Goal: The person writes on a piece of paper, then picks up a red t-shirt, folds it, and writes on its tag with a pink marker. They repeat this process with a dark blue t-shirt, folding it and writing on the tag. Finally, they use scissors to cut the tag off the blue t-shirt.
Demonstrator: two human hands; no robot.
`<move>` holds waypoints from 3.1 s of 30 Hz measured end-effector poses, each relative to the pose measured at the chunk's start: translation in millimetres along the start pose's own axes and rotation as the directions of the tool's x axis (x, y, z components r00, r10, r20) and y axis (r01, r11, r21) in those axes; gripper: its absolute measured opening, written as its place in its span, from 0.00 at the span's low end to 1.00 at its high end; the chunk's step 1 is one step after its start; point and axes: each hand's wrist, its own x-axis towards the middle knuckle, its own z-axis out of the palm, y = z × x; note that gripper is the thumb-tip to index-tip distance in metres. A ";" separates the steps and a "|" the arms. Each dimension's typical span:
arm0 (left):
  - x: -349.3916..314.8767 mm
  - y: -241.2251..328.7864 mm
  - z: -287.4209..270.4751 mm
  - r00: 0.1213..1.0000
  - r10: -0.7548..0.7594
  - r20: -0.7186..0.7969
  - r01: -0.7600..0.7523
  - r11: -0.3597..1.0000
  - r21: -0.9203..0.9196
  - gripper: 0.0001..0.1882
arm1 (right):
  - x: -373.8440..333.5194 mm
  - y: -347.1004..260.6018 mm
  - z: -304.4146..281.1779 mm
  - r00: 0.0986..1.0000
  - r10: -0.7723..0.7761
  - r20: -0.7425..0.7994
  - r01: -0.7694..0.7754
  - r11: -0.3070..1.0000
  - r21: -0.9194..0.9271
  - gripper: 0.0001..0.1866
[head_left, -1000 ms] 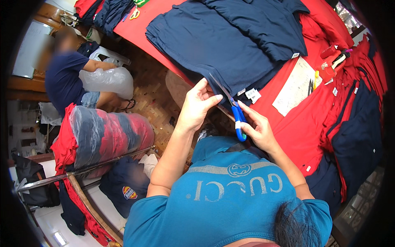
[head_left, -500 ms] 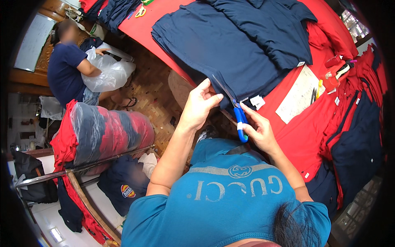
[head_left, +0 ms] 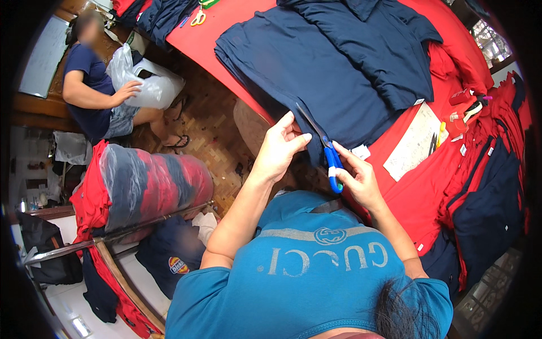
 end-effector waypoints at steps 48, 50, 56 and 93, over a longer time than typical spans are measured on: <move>51.6 15.8 -46.7 0.994 0.076 -0.076 -0.089 0.977 -0.193 0.23 | 73.2 -1.3 11.8 0.998 -0.064 0.007 0.064 0.984 -0.163 0.27; 58.2 14.6 -52.3 0.991 0.058 -0.122 -0.091 0.956 -0.278 0.22 | 73.2 4.1 12.8 0.993 -0.113 0.017 0.114 0.967 -0.227 0.27; 54.2 23.0 -53.0 0.996 0.043 -0.076 -0.052 0.990 -0.129 0.24 | 81.6 -23.4 20.0 0.986 -0.154 0.060 0.165 0.923 -0.348 0.29; 67.9 41.3 -54.2 0.992 0.069 -0.109 -0.085 0.986 -0.144 0.29 | 109.6 -15.1 18.3 0.999 0.007 0.037 -0.002 0.991 -0.135 0.28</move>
